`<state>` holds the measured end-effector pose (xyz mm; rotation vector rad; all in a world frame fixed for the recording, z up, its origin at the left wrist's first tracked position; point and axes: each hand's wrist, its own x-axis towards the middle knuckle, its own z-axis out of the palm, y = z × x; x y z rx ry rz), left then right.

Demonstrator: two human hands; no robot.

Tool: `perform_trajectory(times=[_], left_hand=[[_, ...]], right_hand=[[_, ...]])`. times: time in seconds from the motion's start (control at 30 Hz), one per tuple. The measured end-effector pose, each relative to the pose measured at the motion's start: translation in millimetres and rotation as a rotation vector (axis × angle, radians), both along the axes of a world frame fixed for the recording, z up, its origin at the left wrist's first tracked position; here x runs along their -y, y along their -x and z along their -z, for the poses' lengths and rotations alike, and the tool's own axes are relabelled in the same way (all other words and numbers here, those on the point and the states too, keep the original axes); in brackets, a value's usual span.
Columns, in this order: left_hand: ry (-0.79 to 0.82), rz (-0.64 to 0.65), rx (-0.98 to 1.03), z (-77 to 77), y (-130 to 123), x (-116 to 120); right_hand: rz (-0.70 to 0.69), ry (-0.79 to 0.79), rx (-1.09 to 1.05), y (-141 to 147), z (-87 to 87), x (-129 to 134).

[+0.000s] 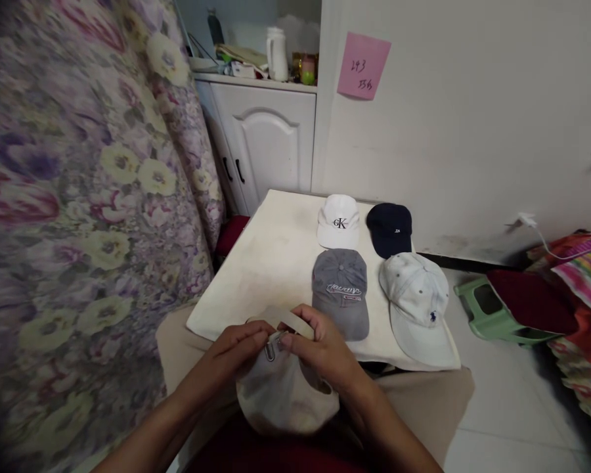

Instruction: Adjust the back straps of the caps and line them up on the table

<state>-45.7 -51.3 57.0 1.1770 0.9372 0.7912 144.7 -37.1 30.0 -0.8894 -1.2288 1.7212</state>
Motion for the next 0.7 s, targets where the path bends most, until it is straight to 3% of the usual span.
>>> perform_trajectory(times=[0.3, 0.57, 0.7], left_hand=[[-0.054, -0.011, -0.02, 7.2, 3.3, -1.1], [0.021, 0.03, 0.087, 6.0, 8.5, -1.2], [0.03, 0.058, 0.155, 4.7, 8.0, -1.6]], right_hand=[[-0.023, -0.015, -0.037, -0.2, 2.9, -1.5], [-0.032, -0.257, 0.158, -1.8, -9.6, -2.2], [-0.015, -0.265, 0.109, -1.0, -4.0, -2.5]])
